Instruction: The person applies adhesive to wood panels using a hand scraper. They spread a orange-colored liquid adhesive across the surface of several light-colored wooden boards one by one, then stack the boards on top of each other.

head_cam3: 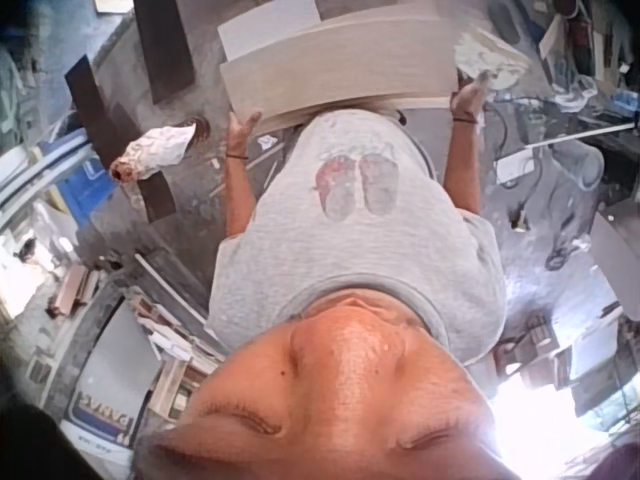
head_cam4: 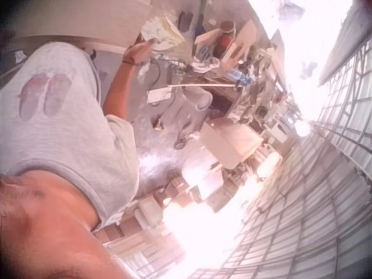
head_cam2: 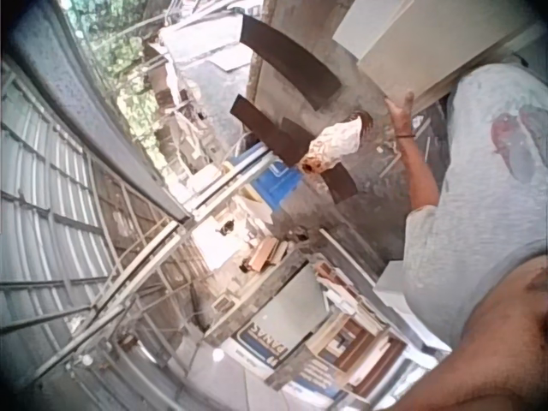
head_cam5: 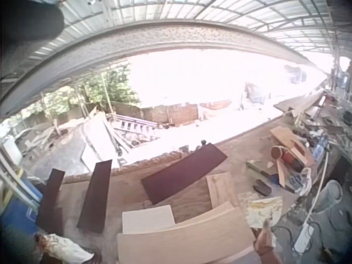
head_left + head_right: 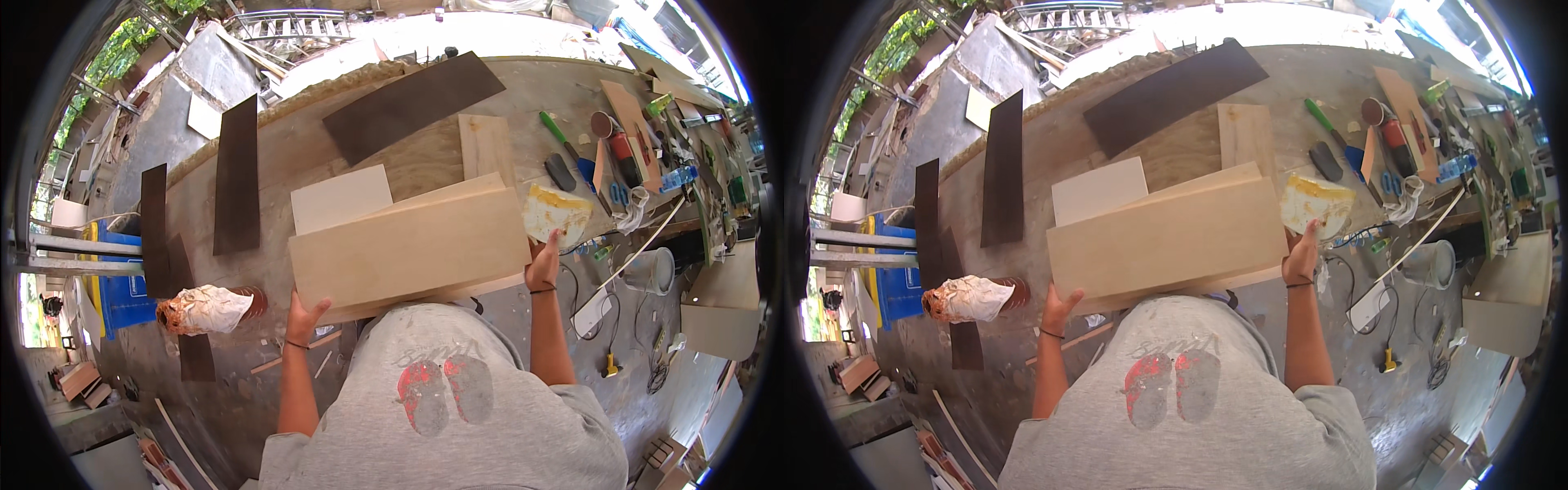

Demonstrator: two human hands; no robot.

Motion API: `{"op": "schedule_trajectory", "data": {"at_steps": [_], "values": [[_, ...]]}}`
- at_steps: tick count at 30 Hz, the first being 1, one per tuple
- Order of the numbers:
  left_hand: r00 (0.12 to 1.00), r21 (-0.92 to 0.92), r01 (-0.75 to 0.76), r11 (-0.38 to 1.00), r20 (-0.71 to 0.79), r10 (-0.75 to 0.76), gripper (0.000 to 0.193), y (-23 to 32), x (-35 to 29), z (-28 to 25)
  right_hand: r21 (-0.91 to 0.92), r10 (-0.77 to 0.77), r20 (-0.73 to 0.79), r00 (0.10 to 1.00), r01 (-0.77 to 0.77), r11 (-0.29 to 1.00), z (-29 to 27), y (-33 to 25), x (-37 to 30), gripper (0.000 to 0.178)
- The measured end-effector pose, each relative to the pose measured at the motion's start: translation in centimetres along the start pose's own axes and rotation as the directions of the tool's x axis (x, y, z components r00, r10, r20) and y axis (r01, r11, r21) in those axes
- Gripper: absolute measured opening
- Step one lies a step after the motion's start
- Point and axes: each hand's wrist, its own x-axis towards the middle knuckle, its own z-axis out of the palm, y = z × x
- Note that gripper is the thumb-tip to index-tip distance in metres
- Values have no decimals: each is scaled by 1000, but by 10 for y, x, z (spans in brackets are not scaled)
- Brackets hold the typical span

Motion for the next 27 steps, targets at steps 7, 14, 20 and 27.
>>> {"op": "schedule_trajectory", "data": {"at_steps": [7, 14, 20, 27], "values": [[996, 98, -57, 994, -59, 63, 66, 2, 5, -1, -154, 69, 10, 998, -66, 986, 33, 5, 36, 61], [994, 220, -77, 973, -65, 93, 69, 22, 15, 4, -270, 72, 16, 997, -65, 961, 31, 19, 79, 64], [998, 324, 58, 944, -36, -49, 78, 34, 3, 0, -135, 93, 127, 988, -75, 988, 23, 7, 33, 66], [689, 625, -610, 488, 113, 716, 69, 72, 44, 148, -162, -250, 45, 967, 254, 954, 26, -9, 28, 72]]}}
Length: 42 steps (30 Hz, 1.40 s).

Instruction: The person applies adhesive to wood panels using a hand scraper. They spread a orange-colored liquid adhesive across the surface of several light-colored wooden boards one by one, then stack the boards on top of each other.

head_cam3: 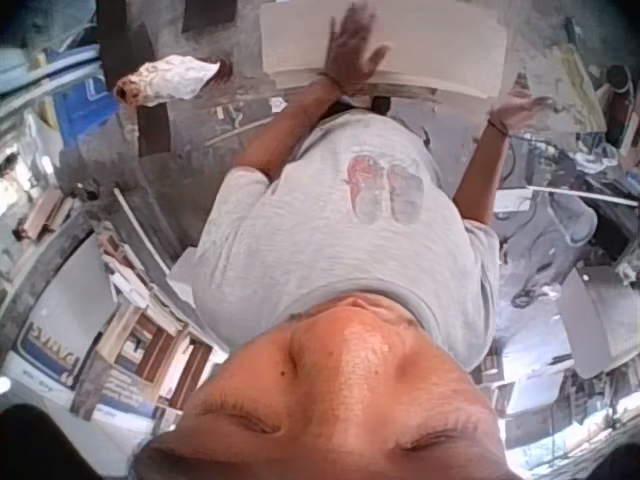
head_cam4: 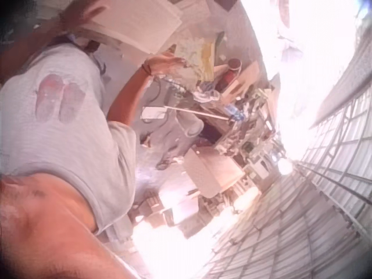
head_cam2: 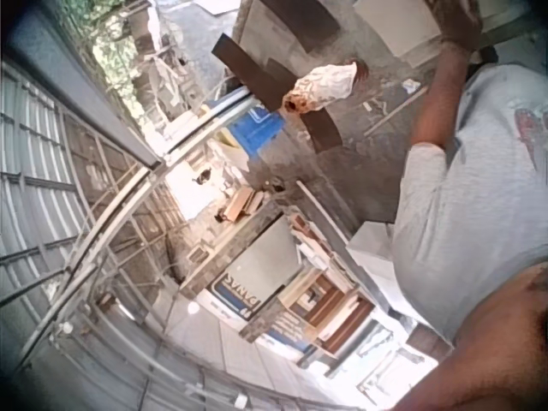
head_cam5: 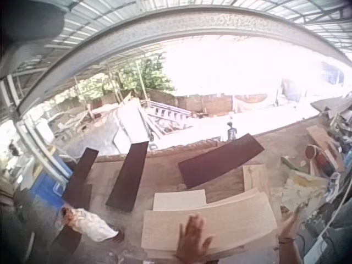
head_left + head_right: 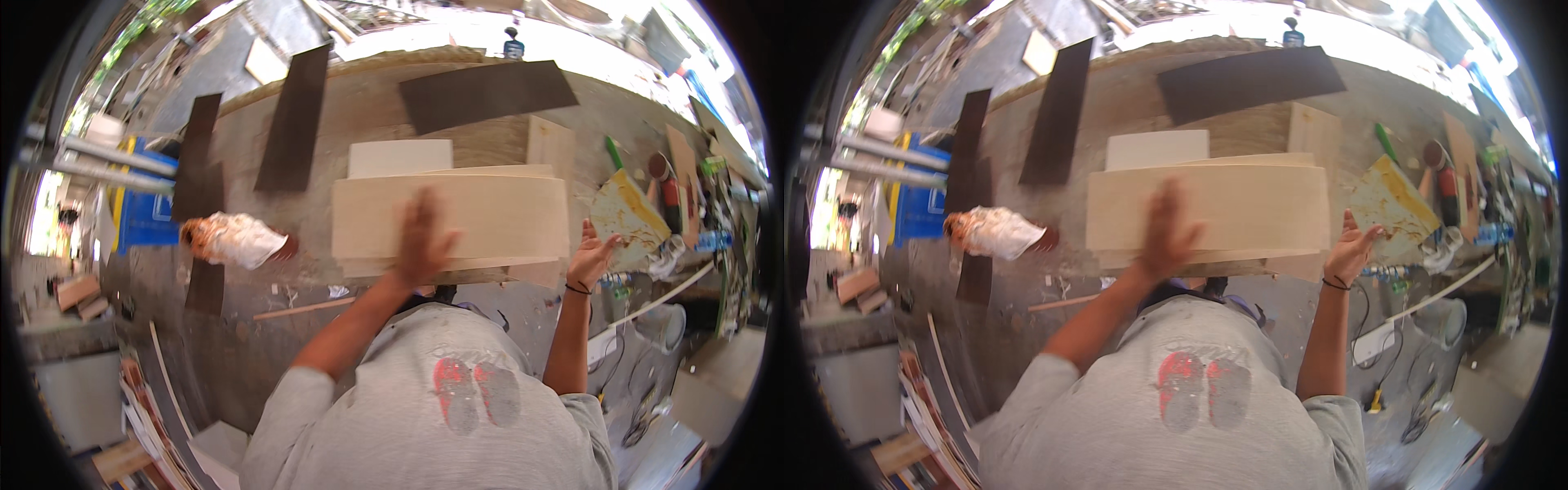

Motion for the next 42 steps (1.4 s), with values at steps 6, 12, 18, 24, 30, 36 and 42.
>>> {"op": "schedule_trajectory", "data": {"at_steps": [6, 12, 18, 24, 30, 36, 42], "values": [[959, 142, -84, 986, 282, 41, 57, 33, 48, 79, 89, -123, 85, 989, 115, 989, 79, 34, -12, 73], [948, 394, 235, 889, 108, -299, 64, -32, -6, -2, 98, -76, 104, 992, 66, 993, 69, 46, -14, 64], [308, -122, 938, 326, -145, -940, 69, -142, -131, -63, 107, -58, 129, 990, 44, 993, 71, 50, -15, 64], [932, 147, 311, 939, -241, -271, 68, -10, -45, -37, 167, -108, 142, 984, 84, 982, 63, 53, -9, 65], [943, 481, 202, 853, 139, -302, 63, -70, -21, -30, 186, -79, 111, 991, 58, 981, 63, 53, -8, 64], [750, 690, 608, 392, -338, -568, 67, -114, -90, -94, -82, 61, 74, 995, -55, 995, 54, 53, -9, 68], [919, -502, 318, 804, -44, -391, 58, 14, -28, -48, 108, 128, 405, 905, -186, 977, 124, 29, -91, 54]]}}
